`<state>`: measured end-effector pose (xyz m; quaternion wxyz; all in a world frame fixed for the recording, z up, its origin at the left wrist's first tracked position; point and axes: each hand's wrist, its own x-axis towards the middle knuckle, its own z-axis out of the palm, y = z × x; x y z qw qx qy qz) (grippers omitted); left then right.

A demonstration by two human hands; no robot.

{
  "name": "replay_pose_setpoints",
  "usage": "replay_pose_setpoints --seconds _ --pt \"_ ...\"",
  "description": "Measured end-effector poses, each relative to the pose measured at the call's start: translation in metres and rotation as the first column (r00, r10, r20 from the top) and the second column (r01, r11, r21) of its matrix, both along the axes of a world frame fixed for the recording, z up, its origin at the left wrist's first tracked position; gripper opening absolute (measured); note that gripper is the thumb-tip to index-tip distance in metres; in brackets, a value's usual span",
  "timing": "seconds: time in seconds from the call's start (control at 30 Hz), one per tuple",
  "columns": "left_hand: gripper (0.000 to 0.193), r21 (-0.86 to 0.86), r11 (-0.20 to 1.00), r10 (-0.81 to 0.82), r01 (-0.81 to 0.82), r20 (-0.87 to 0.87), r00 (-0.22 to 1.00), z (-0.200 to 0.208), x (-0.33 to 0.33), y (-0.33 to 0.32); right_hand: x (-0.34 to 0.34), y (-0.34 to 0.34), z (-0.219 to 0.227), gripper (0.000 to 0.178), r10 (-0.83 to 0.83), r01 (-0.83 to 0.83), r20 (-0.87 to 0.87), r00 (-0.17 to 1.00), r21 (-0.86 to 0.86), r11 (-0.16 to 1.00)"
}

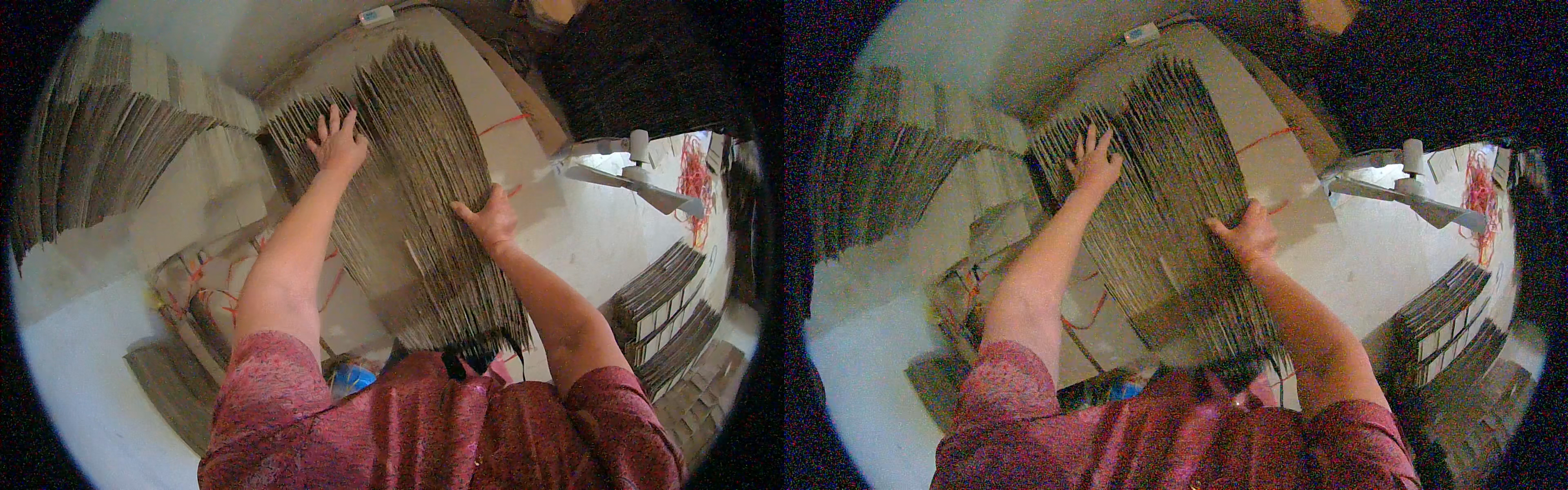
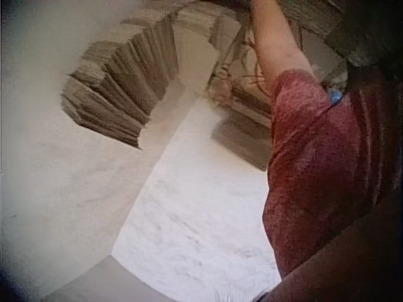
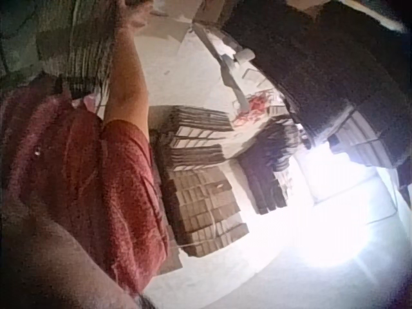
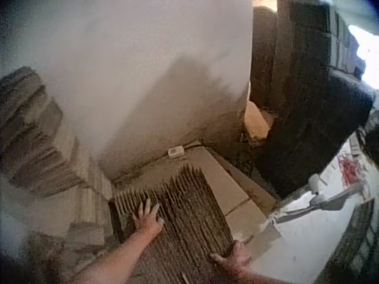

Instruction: The person gathers flat cardboard sheets, aligns them into a stack, and secures the bundle using red plastic straps. They then place the tied stack onto a larger pile and briefly handle a power cord and scissors.

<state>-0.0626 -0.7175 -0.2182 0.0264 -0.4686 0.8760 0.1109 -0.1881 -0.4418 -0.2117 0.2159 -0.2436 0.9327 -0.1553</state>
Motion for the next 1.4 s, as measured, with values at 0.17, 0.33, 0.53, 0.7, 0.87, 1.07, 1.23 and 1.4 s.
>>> replay_pose_setpoints --seconds 0.17,0.33,0.53,0.7,0.87,1.07,1.23,1.4 --pt "0.054 0.052 0.996 0.079 -0.076 -0.057 0.995 0.008 -0.02 0.006 -0.001 0.002 -0.002 0.078 -0.009 0.009 -0.026 1.0 -0.005 1.0" --pt "0.056 0.066 0.991 0.118 -0.114 -0.06 0.991 0.004 -0.02 0.008 -0.002 0.004 -0.006 0.079 -0.001 0.002 -0.011 1.0 0.023 1.0" --pt "0.058 -0.036 0.993 -0.112 0.113 0.028 0.993 0.009 -0.036 0.008 -0.002 0.005 -0.007 0.079 0.04 -0.04 -0.02 0.999 0.001 0.999" --pt "0.051 -0.01 1.0 0.012 -0.013 -0.082 0.997 -0.012 -0.028 0.004 -0.002 0.004 -0.007 0.077 0.019 -0.019 -0.034 0.999 0.011 1.0" --pt "0.064 0.061 0.994 0.1 -0.095 -0.087 0.991 0.007 -0.047 0.018 -0.004 0.002 -0.005 0.077 0.02 -0.02 -0.005 1.0 0.046 0.999" --pt "0.061 0.063 0.998 0.037 -0.032 -0.088 0.995 0.009 -0.044 0.018 -0.005 0.002 -0.001 0.078 0.007 -0.008 0.024 1.0 0.048 0.999" --pt "0.057 0.006 0.994 -0.105 0.105 -0.025 0.994 0.008 -0.052 0.017 -0.006 0.007 -0.011 0.078 0.039 -0.039 0.007 0.999 -0.013 0.999" --pt "0.058 0.075 0.997 -0.005 0.012 -0.087 0.996 -0.007 -0.05 0.013 -0.007 0.004 -0.001 0.079 0.04 -0.041 0.015 0.999 0.034 0.999"
